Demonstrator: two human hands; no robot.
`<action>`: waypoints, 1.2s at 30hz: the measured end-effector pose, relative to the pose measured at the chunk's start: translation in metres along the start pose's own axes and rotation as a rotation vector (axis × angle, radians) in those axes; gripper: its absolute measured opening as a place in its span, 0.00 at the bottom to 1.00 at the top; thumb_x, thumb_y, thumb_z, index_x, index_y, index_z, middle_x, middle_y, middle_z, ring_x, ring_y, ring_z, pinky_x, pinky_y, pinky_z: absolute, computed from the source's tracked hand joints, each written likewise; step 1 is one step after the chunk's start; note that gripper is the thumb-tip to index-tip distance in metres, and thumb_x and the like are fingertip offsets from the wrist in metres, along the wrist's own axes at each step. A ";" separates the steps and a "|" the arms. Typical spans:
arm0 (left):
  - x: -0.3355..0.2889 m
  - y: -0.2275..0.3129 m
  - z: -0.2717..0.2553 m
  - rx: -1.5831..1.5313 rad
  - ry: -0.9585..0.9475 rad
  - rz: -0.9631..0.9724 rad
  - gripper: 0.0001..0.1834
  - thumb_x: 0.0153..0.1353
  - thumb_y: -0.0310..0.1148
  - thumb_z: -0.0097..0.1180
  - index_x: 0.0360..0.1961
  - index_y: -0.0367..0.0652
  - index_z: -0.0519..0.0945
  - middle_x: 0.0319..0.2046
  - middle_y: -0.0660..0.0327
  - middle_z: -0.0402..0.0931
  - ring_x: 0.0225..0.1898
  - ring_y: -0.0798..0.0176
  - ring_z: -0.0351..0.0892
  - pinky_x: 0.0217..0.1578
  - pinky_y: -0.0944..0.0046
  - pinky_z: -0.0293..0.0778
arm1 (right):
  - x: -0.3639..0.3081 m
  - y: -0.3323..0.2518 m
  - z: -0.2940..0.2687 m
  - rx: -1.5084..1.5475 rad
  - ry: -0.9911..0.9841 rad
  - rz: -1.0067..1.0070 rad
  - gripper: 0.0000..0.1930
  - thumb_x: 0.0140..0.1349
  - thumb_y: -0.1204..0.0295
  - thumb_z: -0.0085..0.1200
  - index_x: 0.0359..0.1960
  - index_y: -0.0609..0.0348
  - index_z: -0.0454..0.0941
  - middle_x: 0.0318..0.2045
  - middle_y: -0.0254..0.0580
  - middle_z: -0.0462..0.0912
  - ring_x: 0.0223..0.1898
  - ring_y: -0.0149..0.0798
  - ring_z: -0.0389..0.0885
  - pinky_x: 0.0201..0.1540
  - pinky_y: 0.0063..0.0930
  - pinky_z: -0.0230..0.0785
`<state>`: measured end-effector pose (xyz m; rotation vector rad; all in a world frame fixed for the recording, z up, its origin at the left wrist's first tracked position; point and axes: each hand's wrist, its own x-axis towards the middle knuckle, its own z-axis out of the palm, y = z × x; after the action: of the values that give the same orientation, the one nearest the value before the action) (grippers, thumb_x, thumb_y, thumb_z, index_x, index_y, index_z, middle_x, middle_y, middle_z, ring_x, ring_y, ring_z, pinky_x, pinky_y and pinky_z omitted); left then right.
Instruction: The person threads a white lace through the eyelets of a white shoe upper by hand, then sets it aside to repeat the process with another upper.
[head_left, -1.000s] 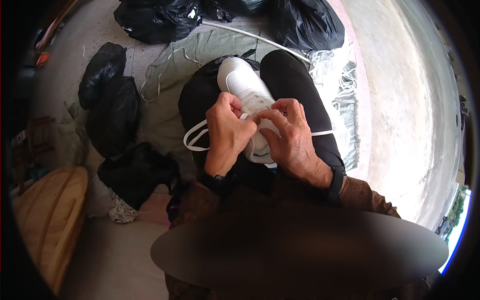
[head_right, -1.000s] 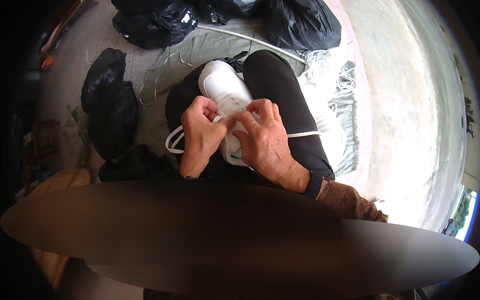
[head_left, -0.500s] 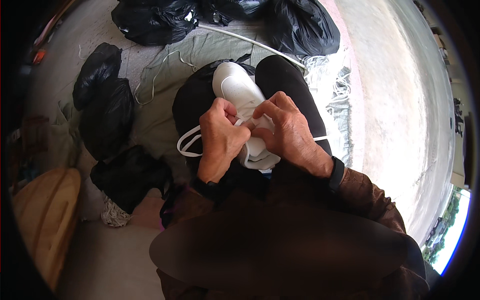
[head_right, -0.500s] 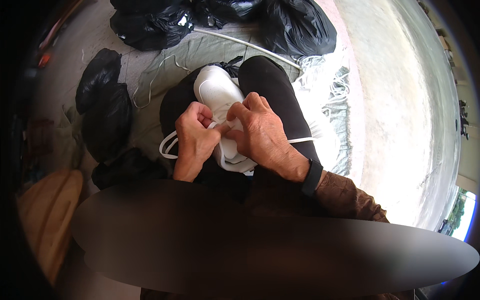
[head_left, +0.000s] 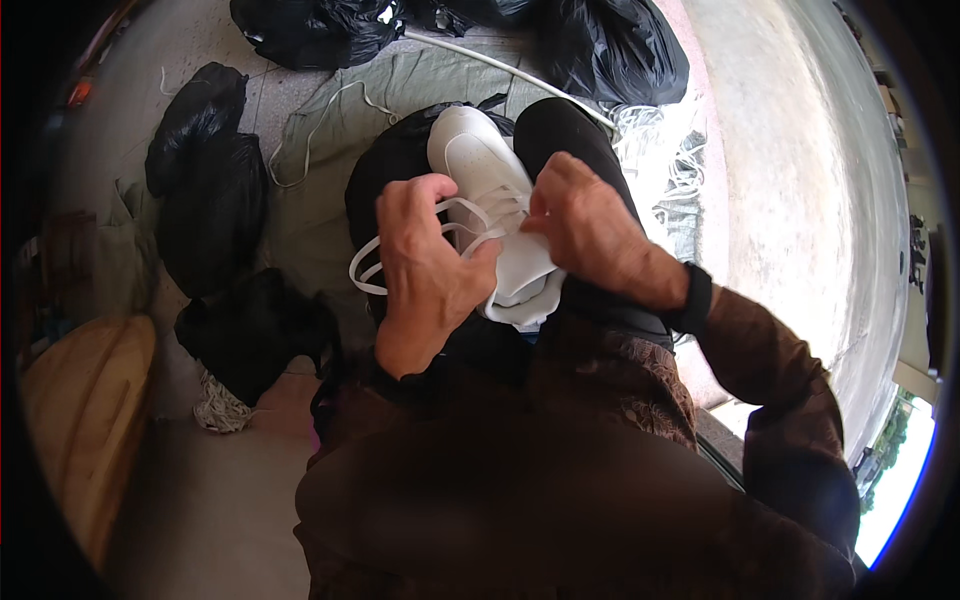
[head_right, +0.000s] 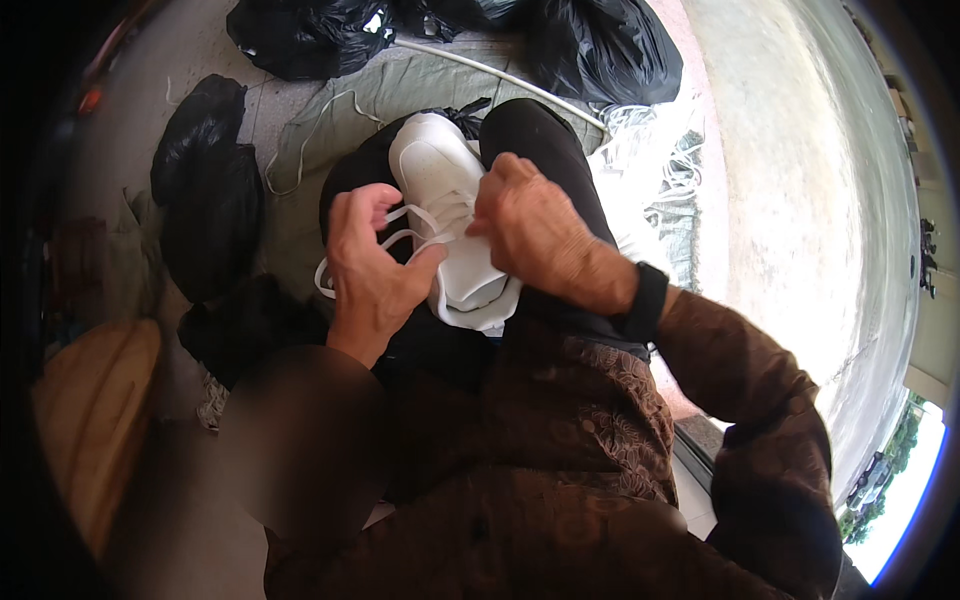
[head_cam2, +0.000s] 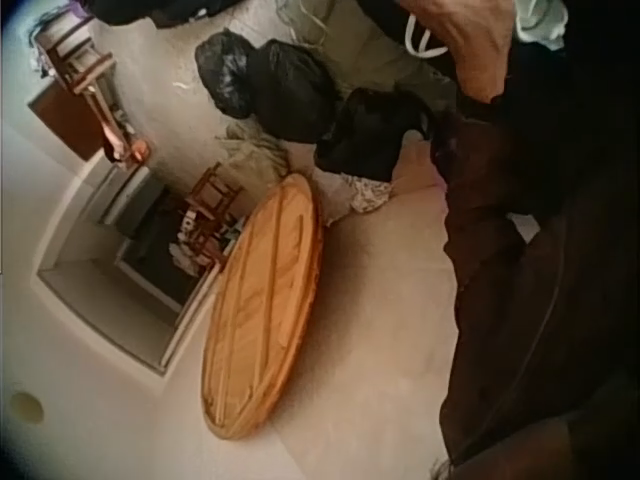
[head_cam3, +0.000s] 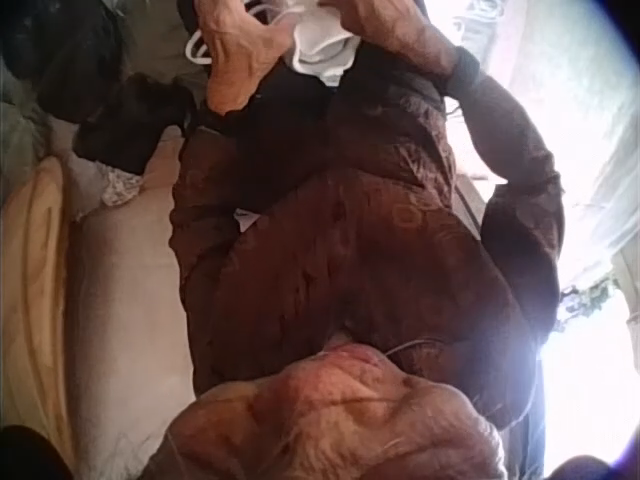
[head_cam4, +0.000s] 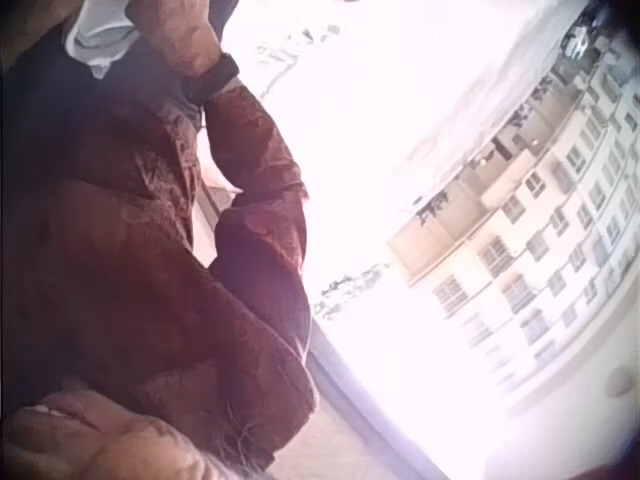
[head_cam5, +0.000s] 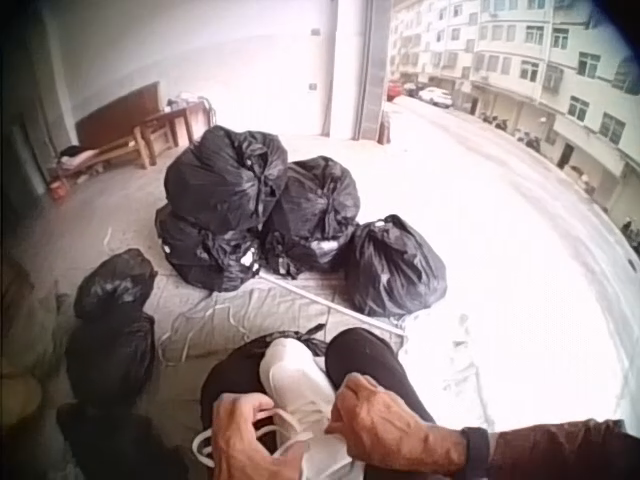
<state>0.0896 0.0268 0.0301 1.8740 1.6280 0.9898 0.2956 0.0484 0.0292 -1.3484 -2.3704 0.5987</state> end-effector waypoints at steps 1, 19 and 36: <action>-0.005 0.001 -0.019 0.199 0.201 0.310 0.25 0.43 0.26 0.72 0.44 0.35 0.76 0.41 0.50 0.78 0.41 0.54 0.78 0.44 0.58 0.75 | 0.011 0.017 -0.023 0.061 0.129 -0.011 0.08 0.52 0.76 0.66 0.31 0.63 0.80 0.30 0.53 0.78 0.37 0.53 0.80 0.42 0.42 0.76; -0.060 -0.007 -0.031 -0.028 -0.124 0.146 0.09 0.61 0.25 0.61 0.24 0.37 0.76 0.17 0.59 0.71 0.19 0.63 0.71 0.22 0.63 0.64 | -0.029 0.301 -0.101 0.280 0.710 1.085 0.19 0.71 0.63 0.54 0.30 0.68 0.82 0.22 0.40 0.79 0.21 0.36 0.77 0.25 0.33 0.72; -0.123 -0.086 -0.115 0.075 0.264 -0.769 0.19 0.65 0.34 0.62 0.53 0.34 0.76 0.54 0.50 0.78 0.58 0.53 0.77 0.61 0.55 0.69 | -0.006 0.005 -0.013 0.109 0.003 -0.178 0.20 0.51 0.73 0.71 0.46 0.56 0.79 0.40 0.43 0.77 0.32 0.47 0.85 0.34 0.38 0.79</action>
<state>-0.0586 -0.0893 0.0122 1.0001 2.2951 0.8449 0.3085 0.0484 0.0373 -1.0788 -2.3853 0.6617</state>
